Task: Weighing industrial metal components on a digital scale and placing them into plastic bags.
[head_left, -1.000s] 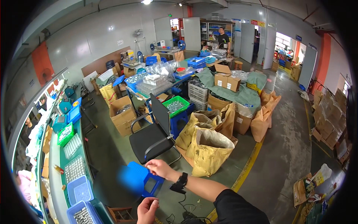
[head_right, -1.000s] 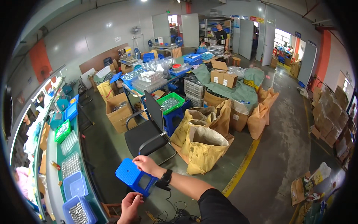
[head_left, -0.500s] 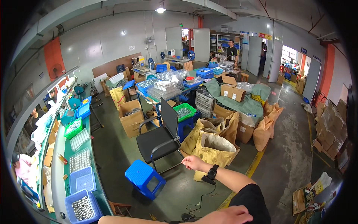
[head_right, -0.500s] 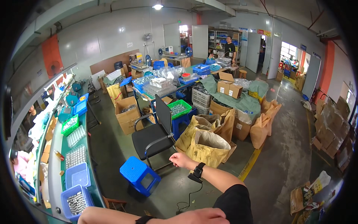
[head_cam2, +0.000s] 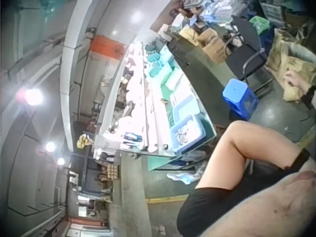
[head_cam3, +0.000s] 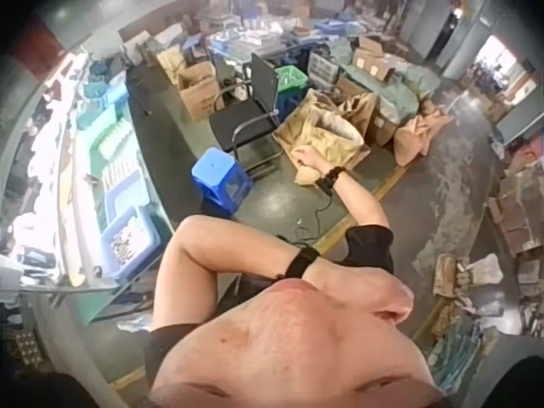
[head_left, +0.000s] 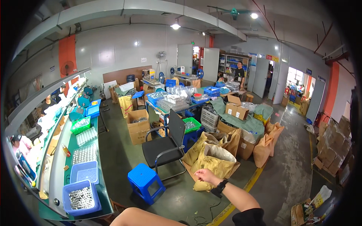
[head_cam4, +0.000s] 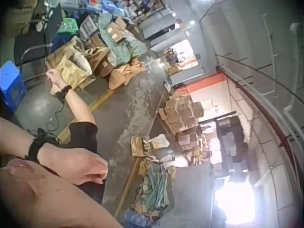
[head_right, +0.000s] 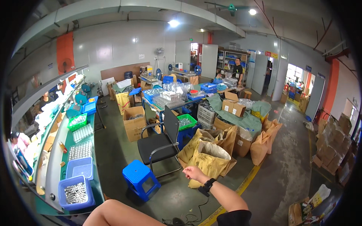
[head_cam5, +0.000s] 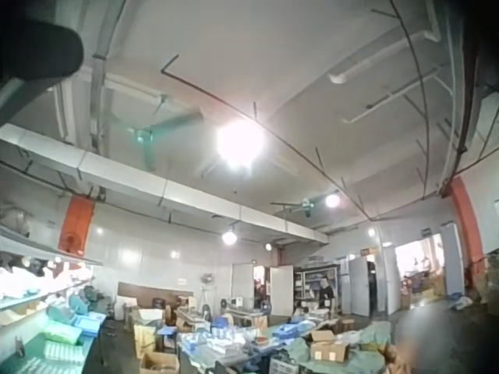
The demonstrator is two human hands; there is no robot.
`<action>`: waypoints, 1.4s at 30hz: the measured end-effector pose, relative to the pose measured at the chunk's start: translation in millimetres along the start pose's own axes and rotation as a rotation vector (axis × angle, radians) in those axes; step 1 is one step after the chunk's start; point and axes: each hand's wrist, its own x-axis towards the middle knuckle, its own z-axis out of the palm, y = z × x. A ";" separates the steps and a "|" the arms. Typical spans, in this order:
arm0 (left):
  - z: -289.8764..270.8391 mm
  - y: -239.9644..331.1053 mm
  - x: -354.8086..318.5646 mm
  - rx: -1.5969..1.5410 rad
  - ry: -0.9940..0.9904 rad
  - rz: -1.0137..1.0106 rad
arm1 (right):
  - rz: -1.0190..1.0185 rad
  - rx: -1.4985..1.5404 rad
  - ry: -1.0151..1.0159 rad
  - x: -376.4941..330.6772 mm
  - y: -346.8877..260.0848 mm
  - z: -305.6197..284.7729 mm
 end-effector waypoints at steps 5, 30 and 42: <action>-2.5 12.8 -10.9 -0.226 -0.085 -0.022 | 0.100 -0.147 -0.156 29.7 34.3 60.5; 36.4 125.8 -158.6 0.023 0.756 -0.227 | -0.036 -0.354 -0.914 30.7 -76.0 324.1; 264.7 90.1 -341.8 0.438 1.440 -1.100 | -1.003 -0.178 -1.409 -167.6 -267.3 472.6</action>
